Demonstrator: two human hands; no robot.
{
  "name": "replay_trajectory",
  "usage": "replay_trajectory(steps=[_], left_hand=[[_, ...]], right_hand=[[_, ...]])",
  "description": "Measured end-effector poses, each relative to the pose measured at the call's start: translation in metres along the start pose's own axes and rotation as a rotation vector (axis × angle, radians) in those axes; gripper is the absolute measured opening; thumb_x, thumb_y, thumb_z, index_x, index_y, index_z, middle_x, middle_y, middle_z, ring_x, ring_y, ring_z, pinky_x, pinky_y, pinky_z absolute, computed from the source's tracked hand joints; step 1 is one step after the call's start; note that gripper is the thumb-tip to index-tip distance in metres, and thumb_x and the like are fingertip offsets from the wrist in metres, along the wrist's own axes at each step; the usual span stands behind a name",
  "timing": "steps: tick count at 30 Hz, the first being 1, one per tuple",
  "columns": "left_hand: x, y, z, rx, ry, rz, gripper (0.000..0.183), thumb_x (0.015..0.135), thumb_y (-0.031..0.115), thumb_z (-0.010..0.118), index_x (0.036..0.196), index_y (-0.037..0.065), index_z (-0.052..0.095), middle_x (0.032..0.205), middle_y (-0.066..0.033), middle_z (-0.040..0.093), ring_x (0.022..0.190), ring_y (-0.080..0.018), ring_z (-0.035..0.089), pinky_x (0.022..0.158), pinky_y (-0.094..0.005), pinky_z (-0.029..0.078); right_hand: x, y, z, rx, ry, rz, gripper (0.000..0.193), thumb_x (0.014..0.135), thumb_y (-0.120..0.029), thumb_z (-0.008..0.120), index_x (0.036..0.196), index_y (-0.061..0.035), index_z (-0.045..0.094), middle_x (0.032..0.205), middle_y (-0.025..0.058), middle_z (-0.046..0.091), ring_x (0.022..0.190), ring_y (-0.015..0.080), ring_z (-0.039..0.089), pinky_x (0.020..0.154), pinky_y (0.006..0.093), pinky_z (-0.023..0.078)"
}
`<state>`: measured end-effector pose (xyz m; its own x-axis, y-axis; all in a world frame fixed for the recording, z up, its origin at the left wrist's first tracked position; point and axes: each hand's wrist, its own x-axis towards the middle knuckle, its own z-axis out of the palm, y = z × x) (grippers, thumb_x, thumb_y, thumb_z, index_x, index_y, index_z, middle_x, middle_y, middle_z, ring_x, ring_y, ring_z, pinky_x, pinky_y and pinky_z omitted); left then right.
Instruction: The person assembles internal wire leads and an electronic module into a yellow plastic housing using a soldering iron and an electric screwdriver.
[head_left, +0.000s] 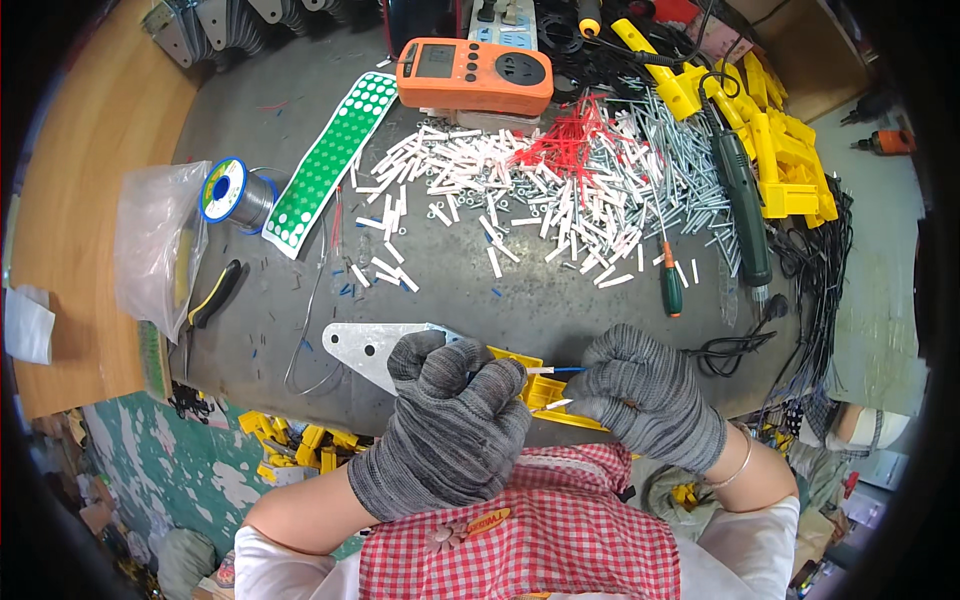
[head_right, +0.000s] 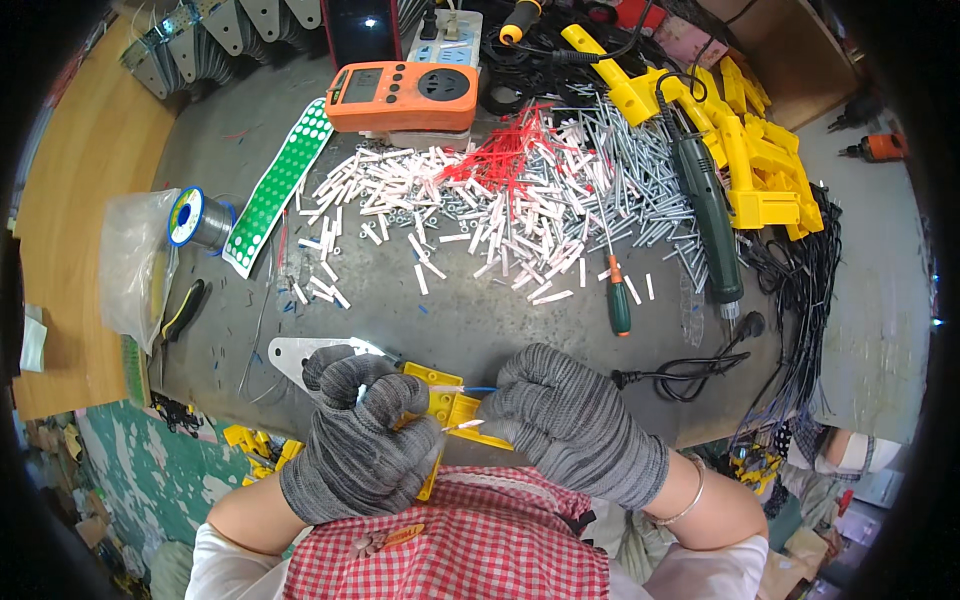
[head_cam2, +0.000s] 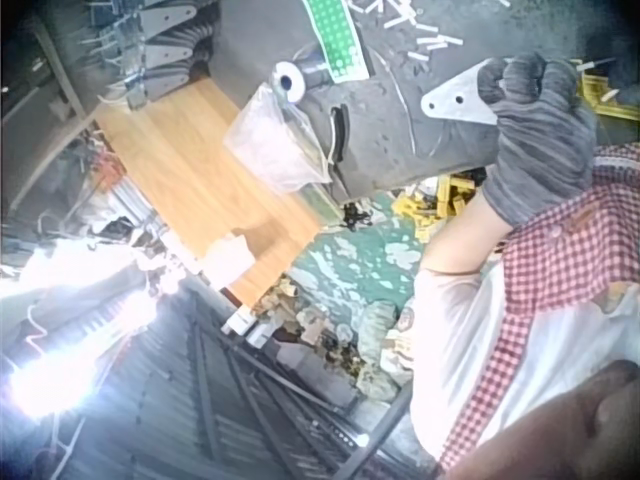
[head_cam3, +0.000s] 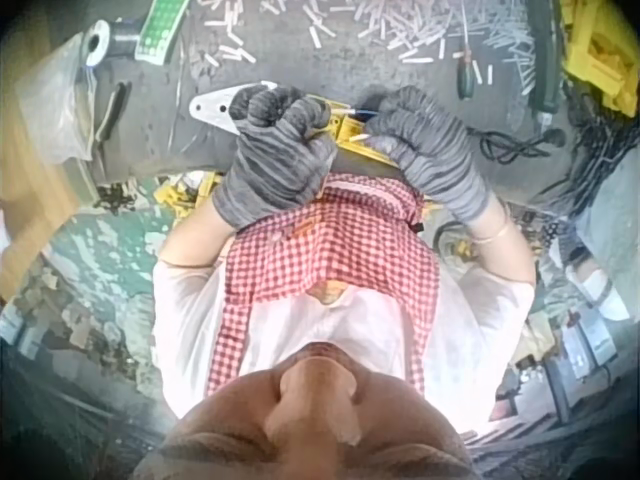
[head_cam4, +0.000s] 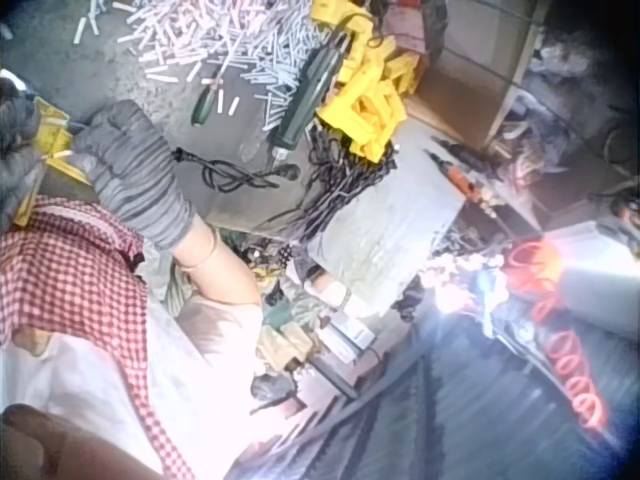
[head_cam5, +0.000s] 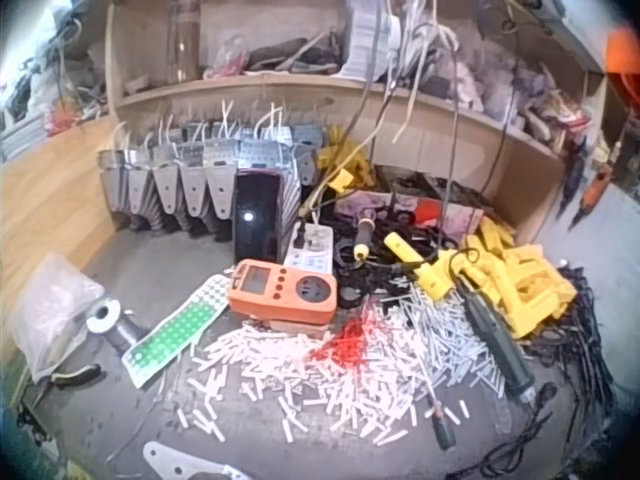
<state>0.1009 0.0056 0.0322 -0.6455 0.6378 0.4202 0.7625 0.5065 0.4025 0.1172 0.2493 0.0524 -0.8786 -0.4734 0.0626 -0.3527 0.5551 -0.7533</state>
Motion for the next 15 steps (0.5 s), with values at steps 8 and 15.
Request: replay_trajectory(steps=[8,15], left_hand=[[0.007,0.002,-0.012,-0.038,-0.083,-0.068,0.021,0.067,0.022,0.075,0.082,0.009,0.069,0.104,-0.0064,0.061,0.101,-0.0315,0.054,0.084,-0.0542,0.039],[-0.01,-0.01,0.002,-0.107,-0.017,-0.2,0.018,0.069,0.021,0.079,0.082,0.016,0.069,0.104,-0.0036,0.058,0.095,-0.0266,0.054,0.078,-0.0469,0.041]], right_hand=[[0.007,0.002,0.005,-0.155,-0.145,-0.086,0.023,0.081,-0.024,0.07,0.099,-0.0093,0.071,0.083,0.0098,0.058,0.074,0.0278,0.059,0.066,0.0404,0.051],[0.012,0.005,-0.001,-0.2,-0.353,-0.084,0.026,0.084,-0.026,0.068,0.102,-0.0074,0.069,0.084,0.0107,0.061,0.082,0.0291,0.062,0.075,0.0412,0.052]])
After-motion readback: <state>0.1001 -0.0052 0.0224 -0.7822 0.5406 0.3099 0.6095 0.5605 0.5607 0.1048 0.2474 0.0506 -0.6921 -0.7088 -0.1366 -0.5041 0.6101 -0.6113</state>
